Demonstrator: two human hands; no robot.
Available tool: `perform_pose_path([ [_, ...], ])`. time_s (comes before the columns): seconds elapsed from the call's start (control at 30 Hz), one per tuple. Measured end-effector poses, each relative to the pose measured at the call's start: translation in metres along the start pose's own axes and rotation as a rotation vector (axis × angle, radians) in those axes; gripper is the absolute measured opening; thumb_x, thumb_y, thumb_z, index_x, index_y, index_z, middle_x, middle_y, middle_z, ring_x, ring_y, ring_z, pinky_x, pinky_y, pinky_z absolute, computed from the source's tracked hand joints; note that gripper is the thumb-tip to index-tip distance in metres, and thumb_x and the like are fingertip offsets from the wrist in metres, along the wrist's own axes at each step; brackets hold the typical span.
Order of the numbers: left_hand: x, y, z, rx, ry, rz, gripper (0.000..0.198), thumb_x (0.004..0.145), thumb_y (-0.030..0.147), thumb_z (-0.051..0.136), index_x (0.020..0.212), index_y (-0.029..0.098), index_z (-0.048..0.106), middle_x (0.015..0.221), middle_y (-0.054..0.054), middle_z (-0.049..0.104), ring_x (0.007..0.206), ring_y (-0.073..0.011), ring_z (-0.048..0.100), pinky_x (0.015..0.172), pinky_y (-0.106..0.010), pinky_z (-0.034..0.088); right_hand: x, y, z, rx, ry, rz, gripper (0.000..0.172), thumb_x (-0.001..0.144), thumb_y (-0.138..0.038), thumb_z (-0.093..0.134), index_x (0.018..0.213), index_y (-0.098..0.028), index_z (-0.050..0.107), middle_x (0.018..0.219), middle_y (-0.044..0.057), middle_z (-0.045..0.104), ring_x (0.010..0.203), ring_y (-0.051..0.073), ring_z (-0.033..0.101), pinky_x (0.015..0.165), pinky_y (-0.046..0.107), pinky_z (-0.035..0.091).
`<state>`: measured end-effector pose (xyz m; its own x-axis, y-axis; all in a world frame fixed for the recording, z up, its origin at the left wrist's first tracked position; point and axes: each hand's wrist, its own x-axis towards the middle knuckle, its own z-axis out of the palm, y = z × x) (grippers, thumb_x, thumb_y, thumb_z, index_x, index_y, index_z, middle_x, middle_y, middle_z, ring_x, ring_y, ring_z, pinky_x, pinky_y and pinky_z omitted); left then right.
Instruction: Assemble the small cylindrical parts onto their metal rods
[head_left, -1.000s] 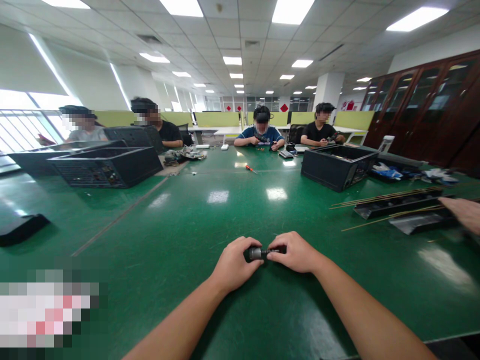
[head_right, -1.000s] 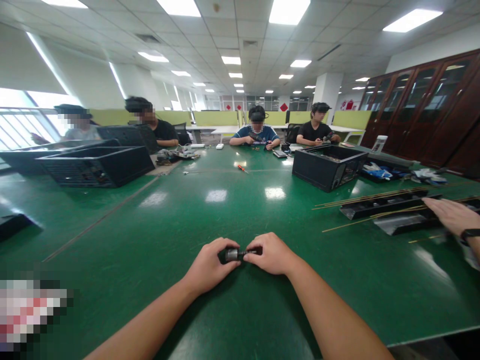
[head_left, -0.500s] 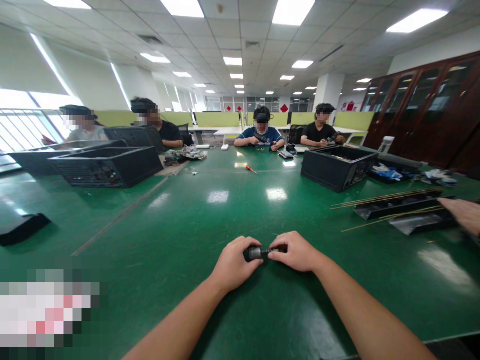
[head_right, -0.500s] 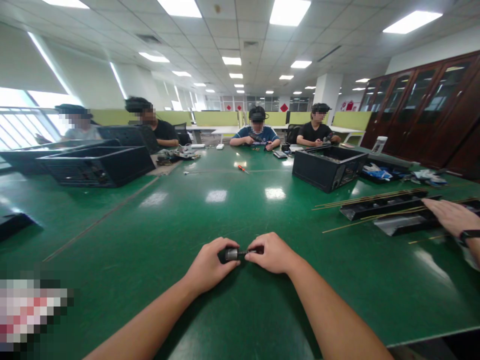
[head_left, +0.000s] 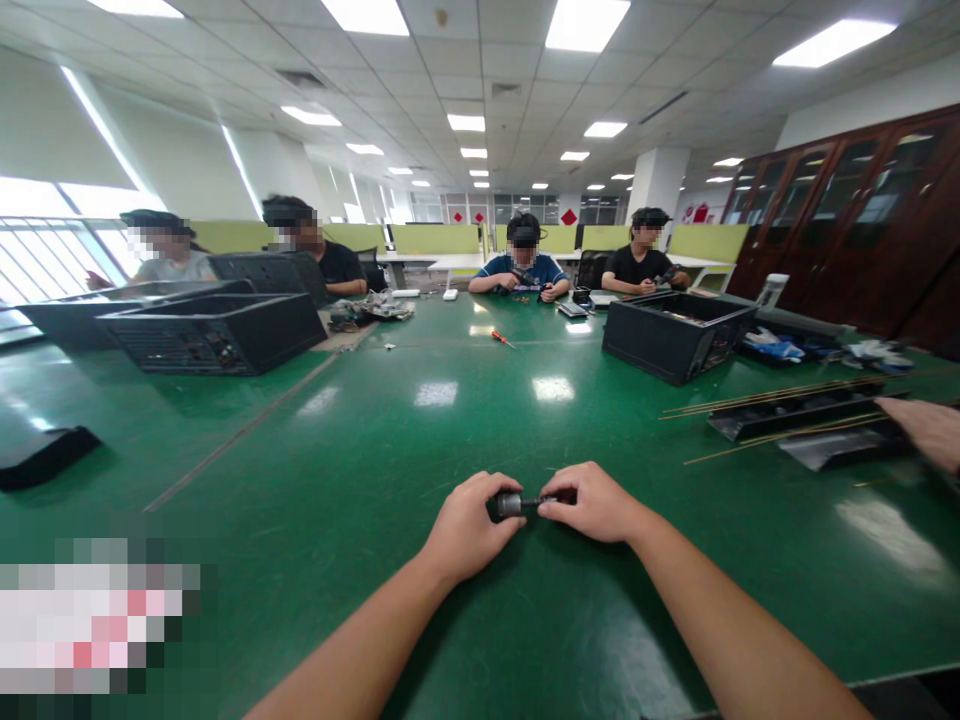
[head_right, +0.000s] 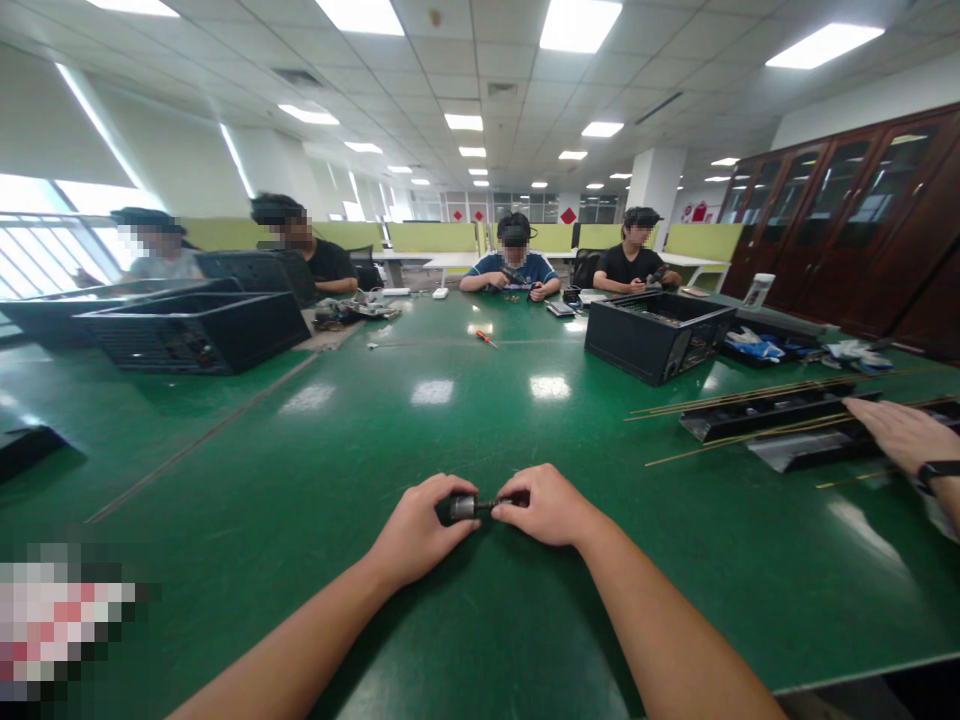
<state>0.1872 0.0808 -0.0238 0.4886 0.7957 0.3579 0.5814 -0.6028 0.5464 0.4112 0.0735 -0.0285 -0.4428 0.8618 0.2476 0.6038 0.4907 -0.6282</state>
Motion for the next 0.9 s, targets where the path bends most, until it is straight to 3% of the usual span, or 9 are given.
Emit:
perform_pose_path([
  [0.9,-0.0003,-0.0048,-0.0024,0.004,0.031,-0.017,0.029,0.071,0.021,0.071,0.099,0.025,0.065,0.091,-0.002,0.066,0.087,-0.0201,0.062,0.080,-0.034,0.048,-0.0012,0.0026,-0.0032,0.026,0.030,0.017,0.019,0.082,-0.031,0.064,0.089,-0.018,0.075,0.075,0.003,0.070,0.067,0.014,0.060,0.062,0.024,0.042],
])
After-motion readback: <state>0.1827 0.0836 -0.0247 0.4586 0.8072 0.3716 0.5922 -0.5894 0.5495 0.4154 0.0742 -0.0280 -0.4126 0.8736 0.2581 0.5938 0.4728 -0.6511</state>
